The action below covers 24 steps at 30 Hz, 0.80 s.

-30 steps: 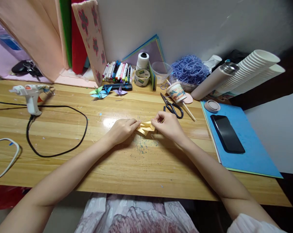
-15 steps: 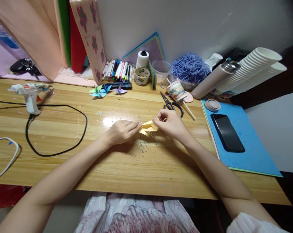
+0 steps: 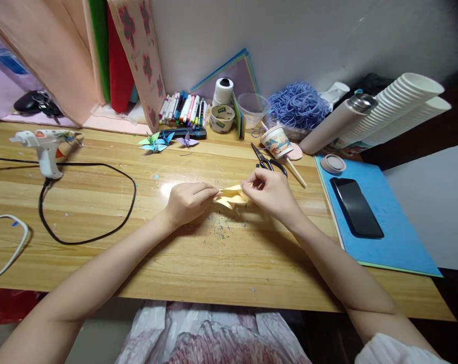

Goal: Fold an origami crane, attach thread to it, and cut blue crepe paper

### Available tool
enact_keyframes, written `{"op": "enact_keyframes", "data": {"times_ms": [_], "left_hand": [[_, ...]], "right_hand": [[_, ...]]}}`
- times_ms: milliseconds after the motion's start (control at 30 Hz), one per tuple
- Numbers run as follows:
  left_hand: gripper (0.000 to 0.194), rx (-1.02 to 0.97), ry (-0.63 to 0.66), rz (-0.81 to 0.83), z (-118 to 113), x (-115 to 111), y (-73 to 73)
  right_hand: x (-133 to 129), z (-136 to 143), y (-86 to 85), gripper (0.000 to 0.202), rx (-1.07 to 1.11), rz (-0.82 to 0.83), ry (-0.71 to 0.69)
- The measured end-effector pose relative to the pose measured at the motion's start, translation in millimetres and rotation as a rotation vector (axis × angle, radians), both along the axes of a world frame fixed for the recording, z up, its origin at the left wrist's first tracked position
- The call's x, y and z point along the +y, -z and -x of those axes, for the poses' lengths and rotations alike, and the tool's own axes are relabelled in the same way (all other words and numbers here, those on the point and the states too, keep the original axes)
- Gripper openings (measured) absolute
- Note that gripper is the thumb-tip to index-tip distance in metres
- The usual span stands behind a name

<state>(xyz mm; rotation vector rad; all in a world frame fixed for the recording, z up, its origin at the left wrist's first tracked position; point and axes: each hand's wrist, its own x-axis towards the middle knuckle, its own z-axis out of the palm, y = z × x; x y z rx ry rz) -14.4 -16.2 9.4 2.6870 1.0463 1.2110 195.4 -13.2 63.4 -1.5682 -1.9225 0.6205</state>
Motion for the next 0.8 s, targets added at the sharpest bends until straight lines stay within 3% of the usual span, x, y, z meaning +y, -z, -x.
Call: {"op": "enact_keyframes", "data": {"times_ms": [367, 600, 800], "left_hand": [[0.01, 0.211, 0.025, -0.266, 0.8, 3.0, -2.0], [0.009, 0.187, 0.074, -0.254, -0.8, 1.2, -4.3], [0.012, 0.109, 0.104, -0.125, -2.4, 0.1, -6.5]], "right_hand": [[0.6, 1.2, 1.4, 0.017, -0.032, 0.021, -0.018], [1.3, 0.6, 2.0, 0.017, -0.033, 0.029, -0.036], [0.9, 0.3, 1.6, 0.016, -0.044, 0.028, -0.047]]}}
